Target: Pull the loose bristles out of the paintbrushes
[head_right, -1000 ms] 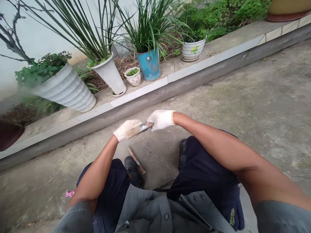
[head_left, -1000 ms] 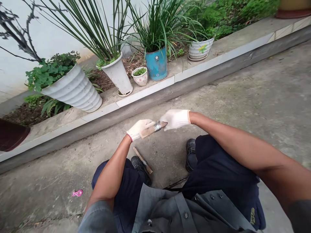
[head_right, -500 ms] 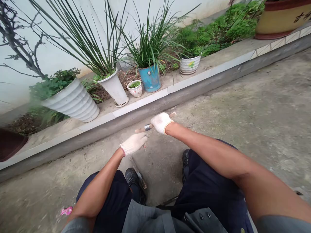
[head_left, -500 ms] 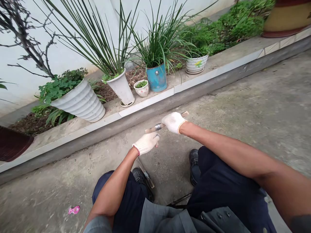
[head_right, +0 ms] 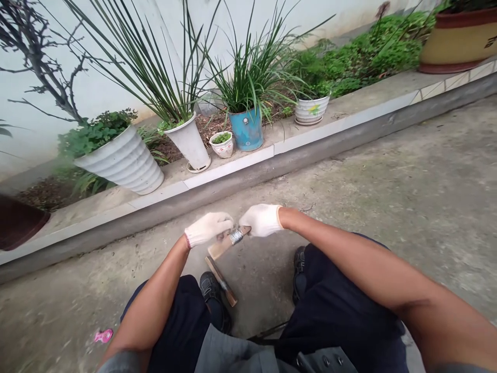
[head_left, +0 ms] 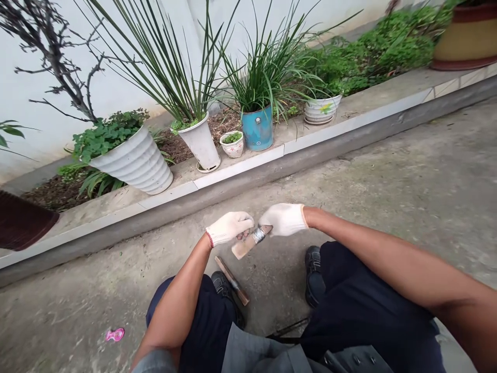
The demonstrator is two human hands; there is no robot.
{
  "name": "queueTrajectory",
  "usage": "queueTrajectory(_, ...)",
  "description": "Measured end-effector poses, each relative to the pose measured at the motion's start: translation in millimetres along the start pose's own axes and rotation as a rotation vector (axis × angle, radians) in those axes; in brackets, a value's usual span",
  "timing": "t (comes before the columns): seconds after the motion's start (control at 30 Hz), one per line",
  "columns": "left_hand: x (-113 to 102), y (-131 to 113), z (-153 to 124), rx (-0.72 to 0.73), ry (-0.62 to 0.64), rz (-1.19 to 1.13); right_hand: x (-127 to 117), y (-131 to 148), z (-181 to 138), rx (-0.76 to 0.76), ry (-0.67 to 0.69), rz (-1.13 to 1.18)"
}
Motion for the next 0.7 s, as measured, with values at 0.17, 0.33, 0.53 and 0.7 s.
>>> queueTrajectory(0.17, -4, 0, 6, 0.039, -0.115, -0.247, -47, -24, -21, 0.209, -0.33, 0.398)
queueTrajectory(0.33, 13, 1, 9, -0.019, -0.162, -0.039, -54, -57, -21, 0.409, -0.445, 0.478)
queueTrajectory(0.53, 35, 1, 8, -0.06, -0.027, 0.073, -35, -79, -9, 0.542, -0.207, -0.105)
queueTrajectory(0.7, 39, 9, 10, -0.113, 0.013, 0.041, 22, -54, 11, 0.471, 0.114, -0.219)
Point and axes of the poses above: each hand's wrist, its own z-axis towards the middle knuckle, its own x-axis out of the palm, y = z × x, the point moved 10 cm from there along z, towards the middle knuckle, and after that the axes turned 6 degrees about -x, right-handed, at the moved point
